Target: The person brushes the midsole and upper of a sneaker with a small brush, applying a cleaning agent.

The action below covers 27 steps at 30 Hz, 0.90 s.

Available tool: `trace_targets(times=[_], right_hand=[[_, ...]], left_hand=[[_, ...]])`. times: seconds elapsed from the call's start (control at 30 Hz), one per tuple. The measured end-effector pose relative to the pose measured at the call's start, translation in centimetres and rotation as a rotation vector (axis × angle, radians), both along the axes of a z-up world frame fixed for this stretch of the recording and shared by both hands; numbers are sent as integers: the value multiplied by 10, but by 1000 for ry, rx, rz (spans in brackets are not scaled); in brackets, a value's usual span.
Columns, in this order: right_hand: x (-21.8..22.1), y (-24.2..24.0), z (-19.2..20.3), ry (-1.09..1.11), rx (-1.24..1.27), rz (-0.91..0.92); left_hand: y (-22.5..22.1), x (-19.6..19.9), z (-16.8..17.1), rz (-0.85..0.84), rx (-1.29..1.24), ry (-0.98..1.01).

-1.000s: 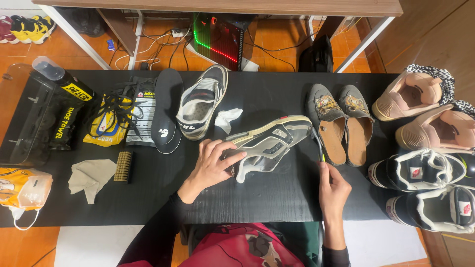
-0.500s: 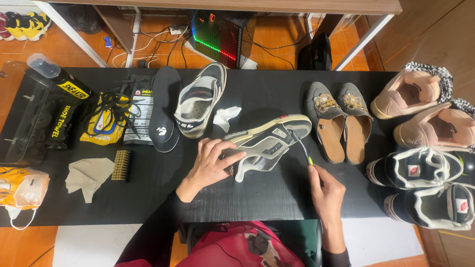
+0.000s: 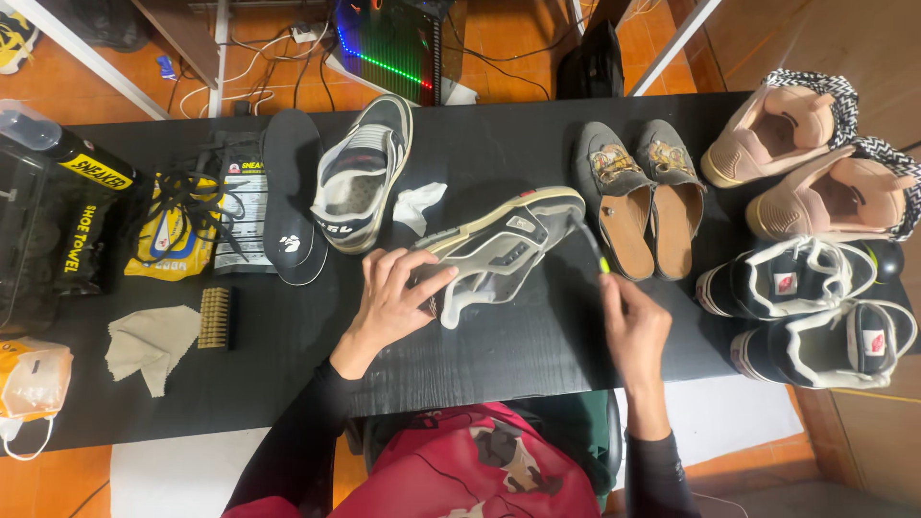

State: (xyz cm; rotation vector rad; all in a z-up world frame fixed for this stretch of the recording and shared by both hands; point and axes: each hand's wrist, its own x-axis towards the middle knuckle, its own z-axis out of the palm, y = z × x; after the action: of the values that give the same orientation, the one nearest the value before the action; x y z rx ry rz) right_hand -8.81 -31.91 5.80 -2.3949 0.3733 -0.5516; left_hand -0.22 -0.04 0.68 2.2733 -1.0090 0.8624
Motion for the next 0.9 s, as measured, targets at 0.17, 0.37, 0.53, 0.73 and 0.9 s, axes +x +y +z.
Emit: trace_targets(times=[0.17,0.37,0.53,0.73,0.9], right_hand=[[0,4,10,-149,53,134],[3,-10,4,25,-85,48],[-6,-5,17,-66,-62,195],[-11,-4,15,-91,-180,223],[-16,-1,23,-52,-248,298]], left_hand=[[-1,4,2,18,33,-43],[2,2,-8,28,83,-51],[-1,2,-5,-12,86,-114],[-1,-4,-6,-24,154,-159],[-2,-6,-2,-32,174,-219]])
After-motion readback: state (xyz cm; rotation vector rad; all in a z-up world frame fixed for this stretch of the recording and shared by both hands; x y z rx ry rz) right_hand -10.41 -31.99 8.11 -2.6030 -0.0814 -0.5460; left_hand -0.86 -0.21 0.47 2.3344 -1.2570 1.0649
